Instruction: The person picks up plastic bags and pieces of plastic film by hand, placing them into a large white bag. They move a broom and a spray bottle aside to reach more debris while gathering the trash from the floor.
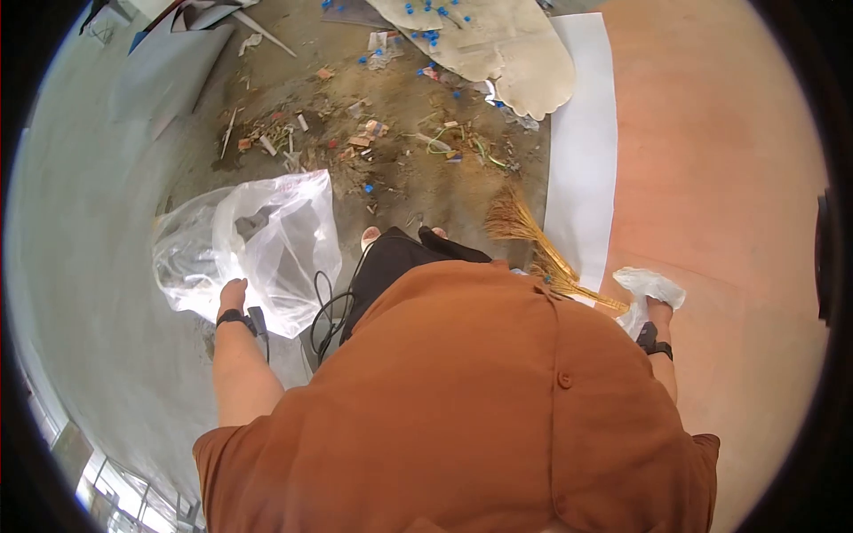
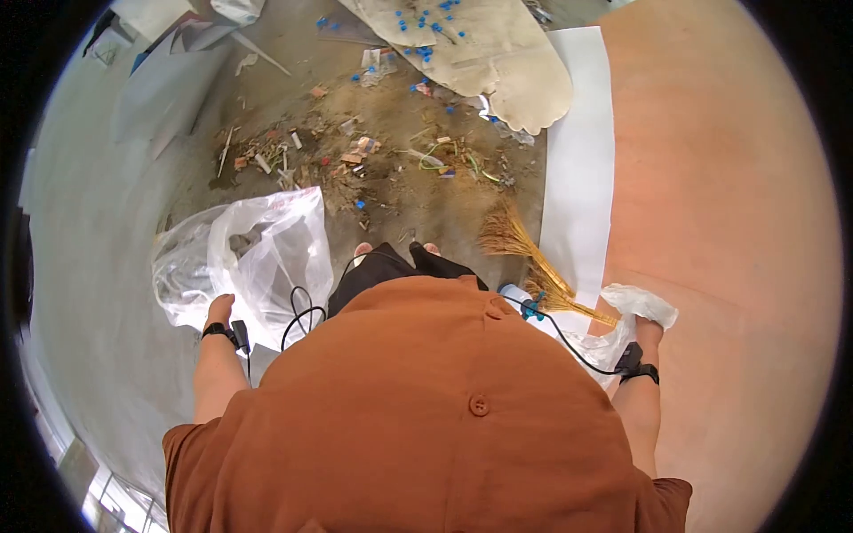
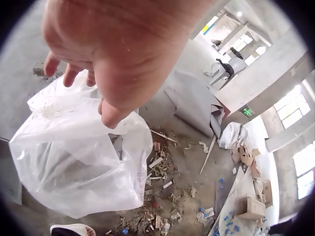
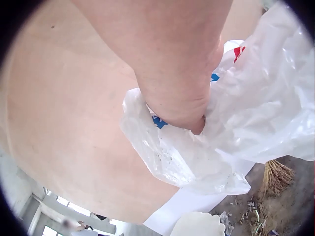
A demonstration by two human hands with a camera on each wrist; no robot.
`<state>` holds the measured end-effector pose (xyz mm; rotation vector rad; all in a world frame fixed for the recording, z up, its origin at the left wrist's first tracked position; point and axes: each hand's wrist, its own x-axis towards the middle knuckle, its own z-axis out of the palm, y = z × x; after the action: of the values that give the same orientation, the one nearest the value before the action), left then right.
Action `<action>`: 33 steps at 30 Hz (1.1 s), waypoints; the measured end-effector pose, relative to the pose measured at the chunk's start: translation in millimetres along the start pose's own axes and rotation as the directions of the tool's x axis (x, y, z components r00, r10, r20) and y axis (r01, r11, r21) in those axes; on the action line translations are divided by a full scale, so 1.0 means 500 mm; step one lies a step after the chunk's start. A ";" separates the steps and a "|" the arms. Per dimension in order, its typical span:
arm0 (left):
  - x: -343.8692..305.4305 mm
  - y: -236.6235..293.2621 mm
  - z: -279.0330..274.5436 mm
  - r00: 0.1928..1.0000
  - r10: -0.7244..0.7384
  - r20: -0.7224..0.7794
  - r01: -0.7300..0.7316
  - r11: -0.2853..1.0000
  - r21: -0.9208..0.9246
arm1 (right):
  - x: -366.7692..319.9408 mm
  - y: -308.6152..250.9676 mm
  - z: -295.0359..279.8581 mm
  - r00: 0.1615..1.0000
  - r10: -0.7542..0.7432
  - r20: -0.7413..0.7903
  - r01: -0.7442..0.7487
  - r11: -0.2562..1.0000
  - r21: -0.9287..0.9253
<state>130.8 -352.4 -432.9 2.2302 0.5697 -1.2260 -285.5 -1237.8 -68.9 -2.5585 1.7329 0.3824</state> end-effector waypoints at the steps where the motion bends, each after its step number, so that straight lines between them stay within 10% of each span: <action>1: -0.010 0.022 -0.006 1.000 0.014 0.004 -0.014 0.998 0.066 | -0.001 0.002 0.007 1.000 0.008 0.000 -0.008 1.000 0.008; 10: -0.077 0.024 0.090 0.995 0.009 -0.098 -0.019 0.995 -0.102 | 0.079 0.045 0.107 0.999 0.033 -0.002 -0.033 0.994 0.100; 12: -0.005 -0.101 0.152 0.936 0.329 -0.128 -0.271 0.902 0.335 | 0.142 0.089 0.163 1.000 0.006 0.029 -0.005 1.000 -0.001; 13: 0.066 -0.188 0.194 0.932 0.334 -0.140 -0.287 0.918 0.274 | 0.172 0.103 0.186 0.998 -0.008 0.066 0.015 0.994 -0.112; 16: 0.082 -0.251 0.291 0.955 0.242 -0.169 -0.237 0.970 0.049 | 0.179 0.057 0.223 0.999 -0.015 -0.043 0.024 0.973 0.230; 22: -0.007 -0.225 0.418 0.956 0.197 -0.216 -0.218 0.973 -0.076 | 0.278 0.071 0.319 0.994 -0.093 -0.051 0.104 0.950 0.296; 27: -0.131 -0.229 0.491 0.926 0.248 -0.286 -0.251 0.968 0.026 | 0.436 0.090 0.458 0.948 -0.306 -0.083 0.311 0.949 0.055; 31: -0.306 -0.146 0.537 0.907 -0.213 -0.363 0.125 0.960 -0.250 | 0.481 0.004 0.513 0.947 -0.312 -0.081 0.319 0.941 0.109; 33: -0.319 -0.177 0.539 0.918 -0.148 -0.367 0.123 0.988 -0.090 | 0.494 -0.050 0.527 0.925 -0.373 -0.074 0.377 0.924 0.062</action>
<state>-172.7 -470.4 -438.4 2.4154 0.9108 -0.8284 -225.1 -1411.4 -381.0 -2.7845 1.1976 0.2190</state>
